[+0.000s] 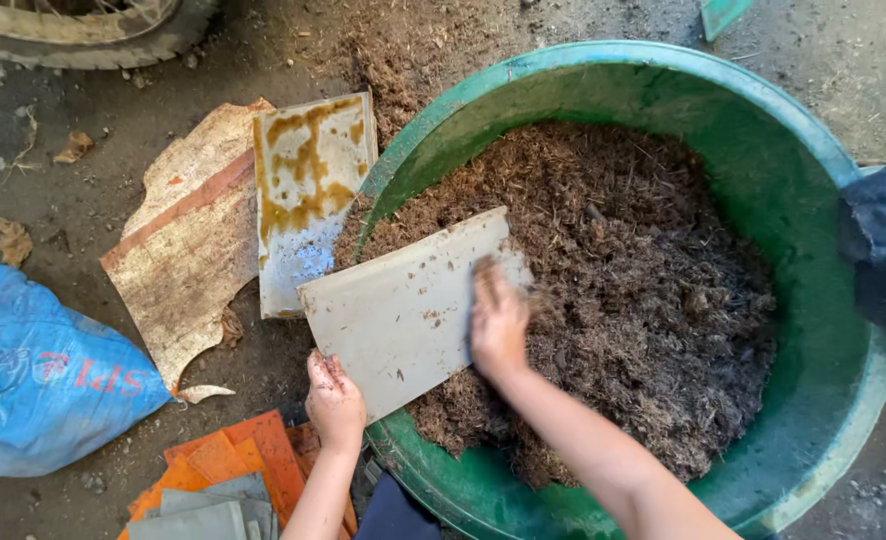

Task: The person repeatedly scrapes a dark fibrous material from rectangular boards using their hands, then wipes the boards clean over a green basin. The person stacks the cleaned boards to the side and continues the process with additional boards.

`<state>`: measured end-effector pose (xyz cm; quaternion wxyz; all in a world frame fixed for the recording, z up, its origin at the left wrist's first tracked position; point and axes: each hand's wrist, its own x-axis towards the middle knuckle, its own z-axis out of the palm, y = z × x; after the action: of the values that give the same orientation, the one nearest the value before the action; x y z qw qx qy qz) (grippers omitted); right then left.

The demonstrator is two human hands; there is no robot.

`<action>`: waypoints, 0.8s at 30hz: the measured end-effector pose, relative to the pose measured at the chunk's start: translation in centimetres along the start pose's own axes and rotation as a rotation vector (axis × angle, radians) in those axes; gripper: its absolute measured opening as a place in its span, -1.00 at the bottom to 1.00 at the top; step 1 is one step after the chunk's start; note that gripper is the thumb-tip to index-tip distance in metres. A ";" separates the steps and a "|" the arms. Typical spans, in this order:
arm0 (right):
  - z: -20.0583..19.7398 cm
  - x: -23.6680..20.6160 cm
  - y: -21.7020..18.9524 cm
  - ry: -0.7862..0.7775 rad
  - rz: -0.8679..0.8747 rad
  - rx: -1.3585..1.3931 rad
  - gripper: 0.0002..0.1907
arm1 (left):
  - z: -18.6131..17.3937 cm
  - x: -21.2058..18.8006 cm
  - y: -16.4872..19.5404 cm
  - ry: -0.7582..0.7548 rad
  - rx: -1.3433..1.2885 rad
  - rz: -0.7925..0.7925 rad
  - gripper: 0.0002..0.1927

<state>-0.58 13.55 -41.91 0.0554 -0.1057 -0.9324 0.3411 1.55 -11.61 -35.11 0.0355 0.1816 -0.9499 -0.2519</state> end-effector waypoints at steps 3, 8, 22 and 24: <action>0.9 -4.2 -6.9 -0.123 -0.165 -0.039 -0.39 | -0.2 -0.1 0.0 0.004 -0.027 0.041 -0.65; 1.6 -1.9 -14.2 -0.057 -0.451 0.071 -0.44 | 0.0 0.0 -0.3 0.034 0.033 0.090 -0.66; -0.5 3.9 -8.3 0.019 -0.038 0.064 -0.30 | 0.2 -0.2 0.5 0.058 0.016 0.111 -0.65; 1.4 0.7 -12.8 -0.034 -0.255 0.172 -0.32 | 0.2 -0.2 0.2 0.063 0.023 0.135 -0.64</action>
<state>-3.58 3.33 -34.69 0.0911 0.0245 -0.9064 0.4118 1.60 -11.32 -35.21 0.0803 0.1256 -0.9612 -0.2319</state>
